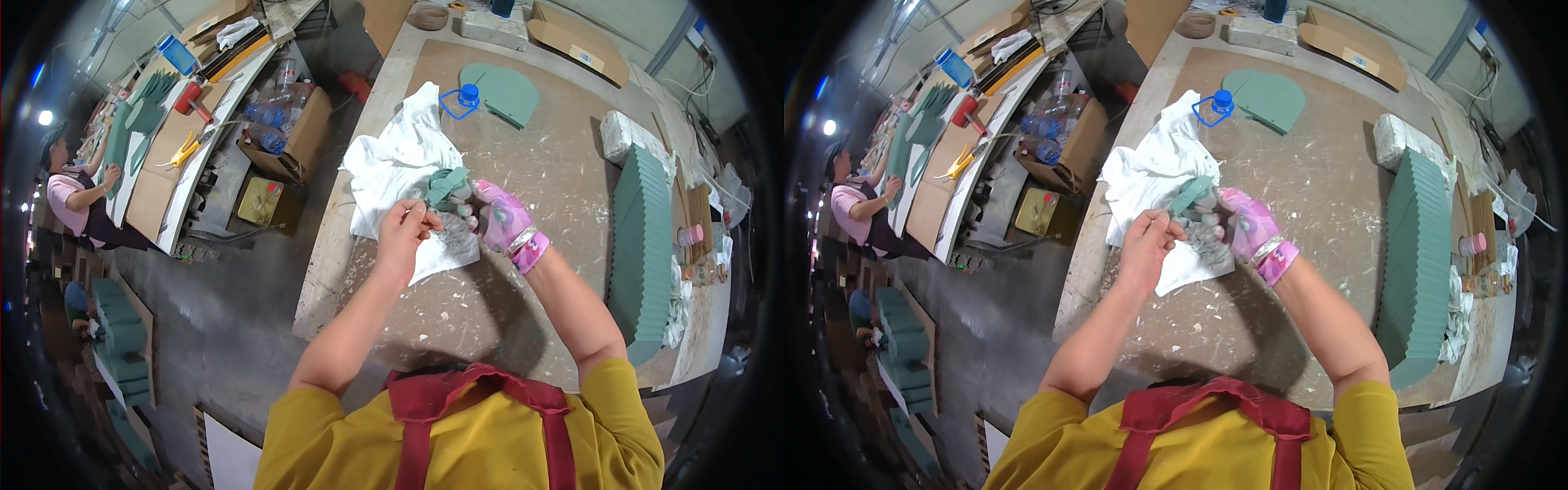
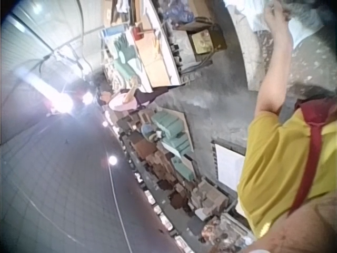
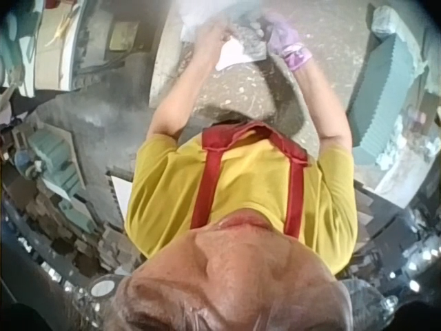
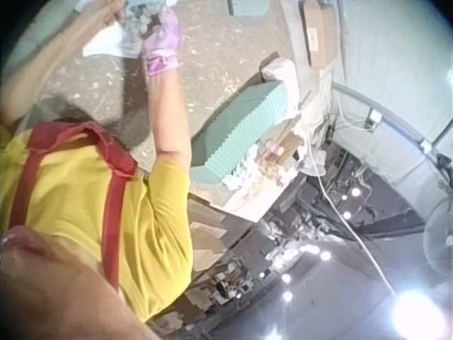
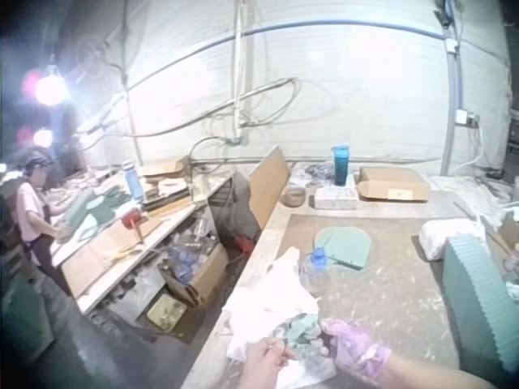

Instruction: The person wipes a stack of green curved components with a cloth and liquid from a bottle, then handles a small block.

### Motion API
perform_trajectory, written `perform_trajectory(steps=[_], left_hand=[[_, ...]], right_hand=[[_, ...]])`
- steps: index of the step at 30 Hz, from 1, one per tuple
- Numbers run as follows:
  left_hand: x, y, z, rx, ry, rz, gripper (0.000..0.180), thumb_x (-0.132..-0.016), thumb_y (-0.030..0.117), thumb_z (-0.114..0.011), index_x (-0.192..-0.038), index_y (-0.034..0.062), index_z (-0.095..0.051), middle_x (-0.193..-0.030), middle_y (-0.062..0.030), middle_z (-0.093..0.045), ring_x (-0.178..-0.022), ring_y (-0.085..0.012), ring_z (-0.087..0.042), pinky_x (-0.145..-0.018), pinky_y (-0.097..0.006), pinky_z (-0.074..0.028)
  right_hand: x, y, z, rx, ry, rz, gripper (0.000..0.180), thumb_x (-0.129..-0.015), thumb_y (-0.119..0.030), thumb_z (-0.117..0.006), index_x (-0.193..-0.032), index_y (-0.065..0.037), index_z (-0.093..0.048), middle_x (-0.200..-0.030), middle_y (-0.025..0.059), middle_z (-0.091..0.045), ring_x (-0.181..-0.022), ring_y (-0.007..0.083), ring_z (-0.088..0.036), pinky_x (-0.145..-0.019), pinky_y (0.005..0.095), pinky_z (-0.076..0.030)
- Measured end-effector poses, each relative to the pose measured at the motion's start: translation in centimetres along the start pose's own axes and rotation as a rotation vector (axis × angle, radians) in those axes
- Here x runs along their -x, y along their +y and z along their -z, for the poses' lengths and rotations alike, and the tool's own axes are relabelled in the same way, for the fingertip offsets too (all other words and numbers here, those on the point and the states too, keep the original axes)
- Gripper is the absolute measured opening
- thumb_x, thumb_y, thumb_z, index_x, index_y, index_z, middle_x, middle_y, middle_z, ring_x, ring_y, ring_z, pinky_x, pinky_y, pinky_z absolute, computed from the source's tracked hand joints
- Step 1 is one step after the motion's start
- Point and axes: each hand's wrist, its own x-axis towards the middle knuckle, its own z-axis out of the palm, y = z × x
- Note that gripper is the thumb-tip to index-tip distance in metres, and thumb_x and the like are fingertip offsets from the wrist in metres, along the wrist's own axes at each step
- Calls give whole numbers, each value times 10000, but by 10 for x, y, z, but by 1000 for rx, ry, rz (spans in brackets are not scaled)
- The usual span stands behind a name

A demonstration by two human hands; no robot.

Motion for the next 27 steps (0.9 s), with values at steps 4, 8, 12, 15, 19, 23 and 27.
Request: perform_trajectory(steps=[4, 8, 12, 15, 19, 23, 27], left_hand=[[-8, 2, 10, -168, 81, -132, 94, -959, 150, -507, -966, 63, -541, -787, -49, -641, -719, -112, -576, -653, -241, -398], [-4, 10, 8, -329, 79, -195, 96, -950, 146, -516, -953, 55, -545, -763, -38, -648, -729, -99, -586, -663, -240, -398], [0, 12, 7, -393, 104, -260, 107, -949, 148, -516, -956, 45, -543, -745, -31, -646, -715, -94, -584, -667, -242, -402], [2, 12, 2, -411, 49, -332, 109, -951, 134, -515, -953, 28, -542, -754, -37, -652, -721, -84, -585, -665, -235, -410], [1, 8, 14, -573, 86, -343, 80, -936, 56, -523, -936, -22, -542, -715, -69, -650, -667, -102, -607, -628, -239, -477], [2, 9, 14, -534, 75, -341, 81, -931, 57, -533, -918, -21, -548, -687, -67, -647, -643, -91, -600, -602, -229, -471], [3, 11, 8, -625, 43, -341, 76, -923, 65, -547, -912, -10, -557, -672, -57, -644, -616, -87, -593, -576, -231, -464]], right_hand=[[4, 5, 5, 64, -47, 6, 187, -951, -194, -496, -1070, -65, -560, -878, 52, -628, -613, 112, -521, -522, 232, -422], [2, -12, 6, 671, 180, 376, 282, -894, -231, -610, -1069, -17, -553, -861, 44, -624, -653, 133, -563, -558, 271, -458], [3, -10, -24, 1255, 185, 914, 351, -853, -265, -651, -1081, -18, -549, -997, 160, -636, -872, 314, -643, -745, 364, -510], [-8, -13, -33, 1553, 187, 946, 340, -854, -264, -622, -1108, -50, -548, -1015, 169, -599, -936, 349, -602, -777, 420, -489], [-19, -17, -31, 1492, 215, 926, 332, -861, -263, -605, -1110, -52, -546, -1021, 168, -598, -927, 352, -603, -772, 423, -489], [-4, -8, -41, 1586, 132, 863, 328, -865, -267, -599, -1103, -48, -550, -1019, 179, -600, -922, 365, -605, -778, 425, -490], [-20, -16, -24, 1488, 269, 912, 308, -855, -268, -611, -1066, -47, -572, -996, 184, -622, -886, 377, -609, -764, 431, -494]])
